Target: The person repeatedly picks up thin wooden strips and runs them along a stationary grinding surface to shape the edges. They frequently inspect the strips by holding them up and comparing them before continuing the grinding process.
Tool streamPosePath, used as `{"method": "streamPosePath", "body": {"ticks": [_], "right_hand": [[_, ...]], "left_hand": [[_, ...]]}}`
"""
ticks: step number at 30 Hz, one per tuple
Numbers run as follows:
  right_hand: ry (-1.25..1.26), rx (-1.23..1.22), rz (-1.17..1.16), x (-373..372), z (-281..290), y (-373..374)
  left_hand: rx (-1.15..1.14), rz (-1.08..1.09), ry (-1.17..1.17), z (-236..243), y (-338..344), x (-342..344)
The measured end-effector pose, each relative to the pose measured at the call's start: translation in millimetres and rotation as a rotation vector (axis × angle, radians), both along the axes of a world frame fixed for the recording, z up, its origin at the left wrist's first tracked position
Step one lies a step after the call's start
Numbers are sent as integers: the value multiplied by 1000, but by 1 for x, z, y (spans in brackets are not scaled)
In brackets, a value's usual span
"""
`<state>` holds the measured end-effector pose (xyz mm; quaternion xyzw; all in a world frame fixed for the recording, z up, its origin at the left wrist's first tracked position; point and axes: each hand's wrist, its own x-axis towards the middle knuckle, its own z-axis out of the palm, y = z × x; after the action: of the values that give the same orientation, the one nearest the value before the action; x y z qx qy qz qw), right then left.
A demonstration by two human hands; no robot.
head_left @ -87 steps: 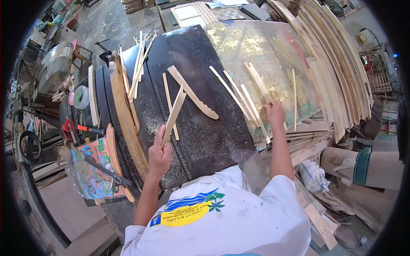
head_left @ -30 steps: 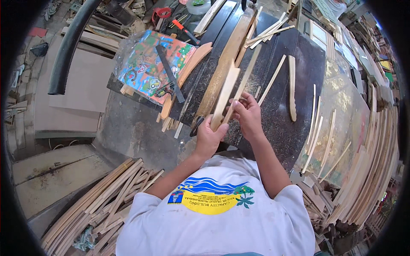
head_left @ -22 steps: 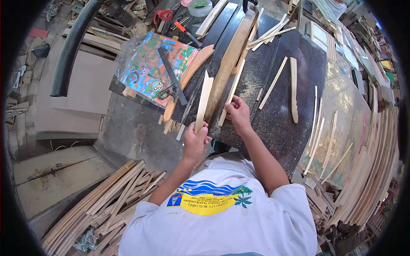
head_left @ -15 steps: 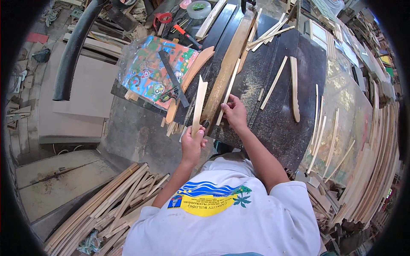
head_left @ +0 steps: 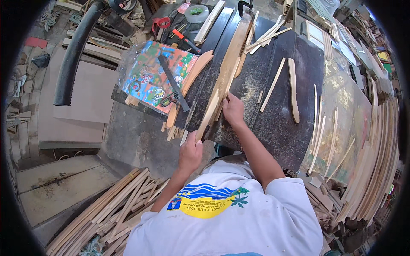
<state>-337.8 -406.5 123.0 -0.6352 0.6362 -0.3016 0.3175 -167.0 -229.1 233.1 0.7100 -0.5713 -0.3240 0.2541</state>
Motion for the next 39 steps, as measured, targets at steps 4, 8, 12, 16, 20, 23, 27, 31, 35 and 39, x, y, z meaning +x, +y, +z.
{"method": "streamPosePath", "body": {"ticks": [4, 8, 12, 16, 20, 23, 27, 31, 35, 39], "right_hand": [[-6, 31, -25, -1, 8, -14], [-18, -3, -17, -5, 3, -23], [-33, 15, -34, -4, 3, -28], [0, 36, -39, -5, 3, -33], [-41, 14, -114, -6, 0, -42], [-48, 16, -168, -6, 0, -53], [6, 100, -188, -9, 5, -72], [30, -69, -5, -41, -5, -88], [234, -258, -239, -128, 16, -74], [749, -63, -471, -231, 23, -18]], "left_hand": [[17, -122, -135, 20, 13, 0], [232, -266, -219, 32, 22, -3], [337, -298, -308, 16, 28, -10], [324, -284, -315, 14, 17, -21], [320, -293, -294, 23, 2, -27], [272, -299, -310, 19, -11, -31], [246, -269, -354, 17, -33, -43], [222, -293, -375, 22, -45, -50], [247, -280, -383, 21, -46, -49], [313, -284, -397, 28, -49, -51]]}}
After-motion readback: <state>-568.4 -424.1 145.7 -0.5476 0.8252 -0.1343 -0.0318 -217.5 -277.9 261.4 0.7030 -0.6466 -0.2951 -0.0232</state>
